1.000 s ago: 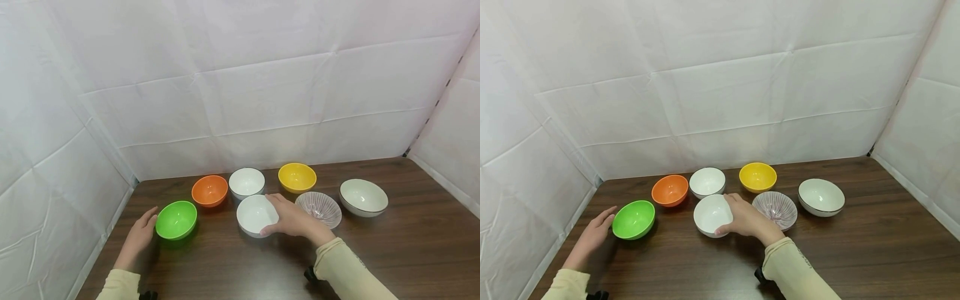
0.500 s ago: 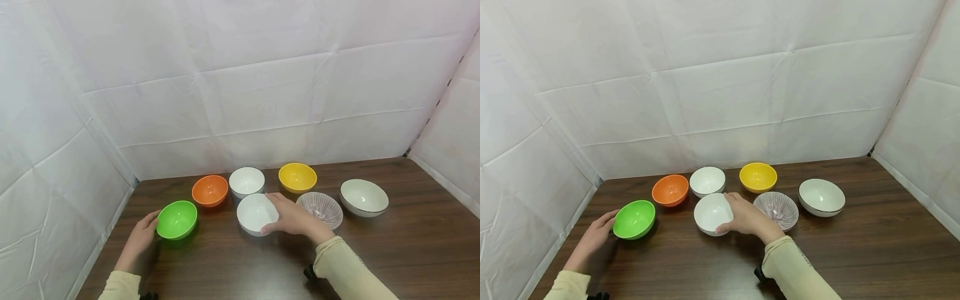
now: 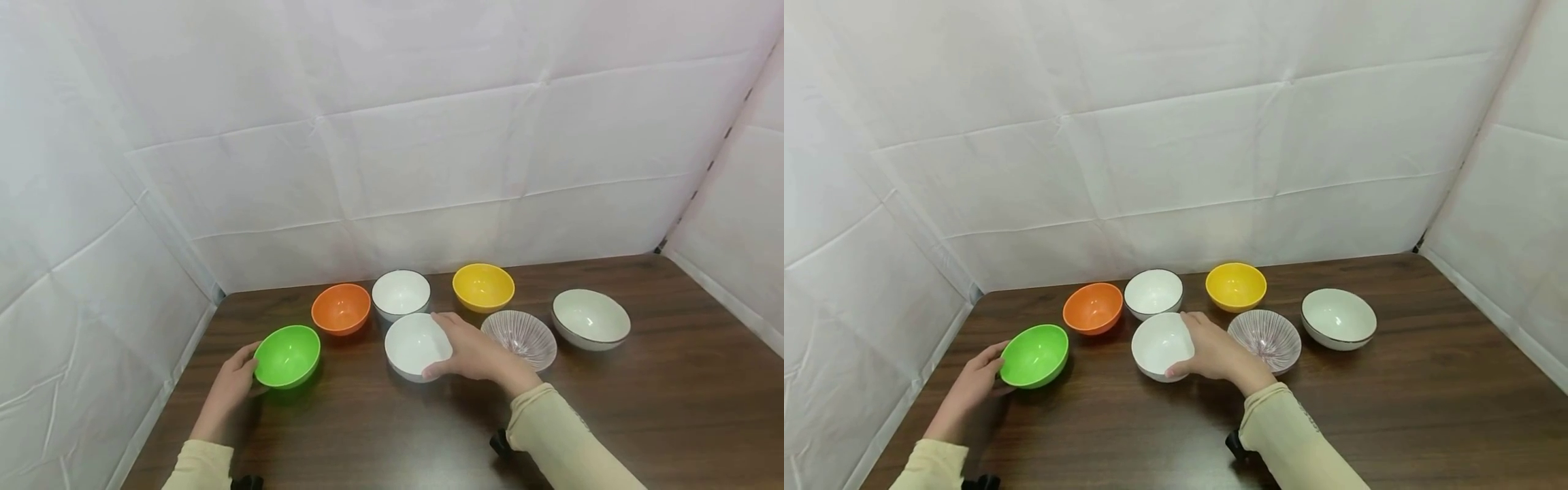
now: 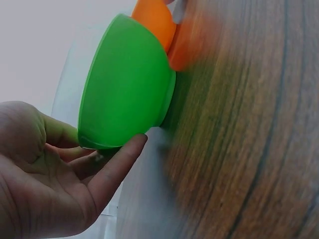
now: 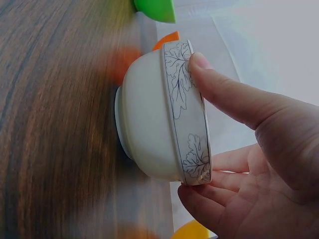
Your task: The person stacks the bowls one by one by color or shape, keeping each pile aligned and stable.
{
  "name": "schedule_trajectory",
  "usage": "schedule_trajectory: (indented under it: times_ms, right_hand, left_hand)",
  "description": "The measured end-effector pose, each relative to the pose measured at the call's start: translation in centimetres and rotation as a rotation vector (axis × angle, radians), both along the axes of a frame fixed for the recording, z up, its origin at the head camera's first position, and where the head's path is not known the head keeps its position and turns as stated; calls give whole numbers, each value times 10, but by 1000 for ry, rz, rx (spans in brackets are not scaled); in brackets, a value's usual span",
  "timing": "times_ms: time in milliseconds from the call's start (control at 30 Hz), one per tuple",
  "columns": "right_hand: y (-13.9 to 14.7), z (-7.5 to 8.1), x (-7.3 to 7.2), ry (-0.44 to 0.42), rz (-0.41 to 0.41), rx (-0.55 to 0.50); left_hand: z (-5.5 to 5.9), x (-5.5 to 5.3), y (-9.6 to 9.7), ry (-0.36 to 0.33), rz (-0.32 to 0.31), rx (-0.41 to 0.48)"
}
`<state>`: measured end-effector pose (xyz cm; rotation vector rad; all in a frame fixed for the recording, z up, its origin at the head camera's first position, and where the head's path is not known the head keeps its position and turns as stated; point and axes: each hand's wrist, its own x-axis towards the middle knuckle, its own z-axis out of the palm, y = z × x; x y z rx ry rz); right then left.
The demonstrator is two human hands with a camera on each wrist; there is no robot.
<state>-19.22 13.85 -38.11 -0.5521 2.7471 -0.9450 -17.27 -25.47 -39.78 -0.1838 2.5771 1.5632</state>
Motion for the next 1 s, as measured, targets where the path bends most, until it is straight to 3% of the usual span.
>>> schedule_trajectory:
  times_ms: [233, 533, 1000]
  right_hand:
    - [-1, -1, 1, 7, -2, -29]
    - [-2, 0, 3, 48, 21, -54]
    - [-1, 0, 2, 40, 27, -74]
  left_hand:
    - [1, -1, 1, -14, 41, 6]
    - [4, 2, 3, -25, 55, 46]
    - [5, 3, 0, -44, 76, 71]
